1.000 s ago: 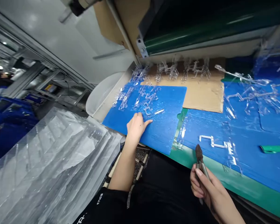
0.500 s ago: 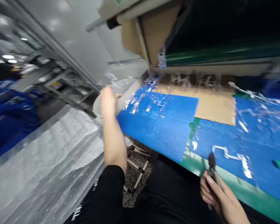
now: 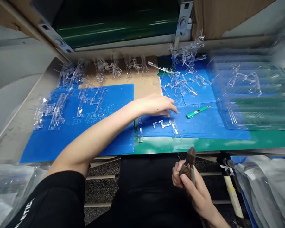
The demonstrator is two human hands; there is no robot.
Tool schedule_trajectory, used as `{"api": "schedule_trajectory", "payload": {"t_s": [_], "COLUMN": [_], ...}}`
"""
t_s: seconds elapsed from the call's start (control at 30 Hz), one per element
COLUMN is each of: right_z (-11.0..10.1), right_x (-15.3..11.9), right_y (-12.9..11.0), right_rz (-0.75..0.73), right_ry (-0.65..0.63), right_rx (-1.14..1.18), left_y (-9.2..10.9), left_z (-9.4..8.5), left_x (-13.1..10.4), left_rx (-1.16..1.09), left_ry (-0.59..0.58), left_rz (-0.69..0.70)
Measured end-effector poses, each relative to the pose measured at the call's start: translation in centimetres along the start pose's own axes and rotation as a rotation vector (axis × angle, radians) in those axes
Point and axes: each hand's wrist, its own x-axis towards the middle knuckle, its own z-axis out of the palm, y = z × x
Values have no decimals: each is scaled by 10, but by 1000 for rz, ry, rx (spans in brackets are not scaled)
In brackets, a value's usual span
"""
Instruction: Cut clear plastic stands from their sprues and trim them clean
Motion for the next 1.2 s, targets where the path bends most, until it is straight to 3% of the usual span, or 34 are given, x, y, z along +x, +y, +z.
{"api": "schedule_trajectory", "payload": {"t_s": [0.1, 0.2, 0.27, 0.33, 0.4, 0.47, 0.53, 0.63, 0.73, 0.87, 1.2], "right_z": [-12, -16, -15, -13, -10, -8, -7, -4, -2, -4, -16], "right_x": [0, 3, 5, 11, 20, 32, 43, 56, 61, 57, 51], "right_y": [0, -2, -6, -13, -21, -29, -36, -42, -41, -33, -35], "right_rz": [-2, 51, 129, 215, 266, 285, 312, 356, 369, 352, 351], "right_ry": [31, 15, -35, -106, -152, -169, -185, -224, -255, -261, -236], "right_rx": [-5, -63, -153, -244, -303, -341, -395, -479, -481, -433, -414], "left_y": [8, 12, 10, 8, 14, 32, 58, 94, 113, 118, 126], "left_z": [-5, -17, -30, -42, -43, -25, 6, 56, 85, 93, 90], "left_x": [48, 57, 39, 7, -28, -59, -79, -93, -94, -89, -76], "left_rx": [-25, -21, -93, -233, -406, -627, -912, -1274, -1444, -1503, -1487], "left_ry": [-253, -359, -290, -129, 52, 237, 411, 574, 692, 679, 584], "left_rz": [79, 10, -54, -132, -234, -371, -514, -624, -647, -657, -707]}}
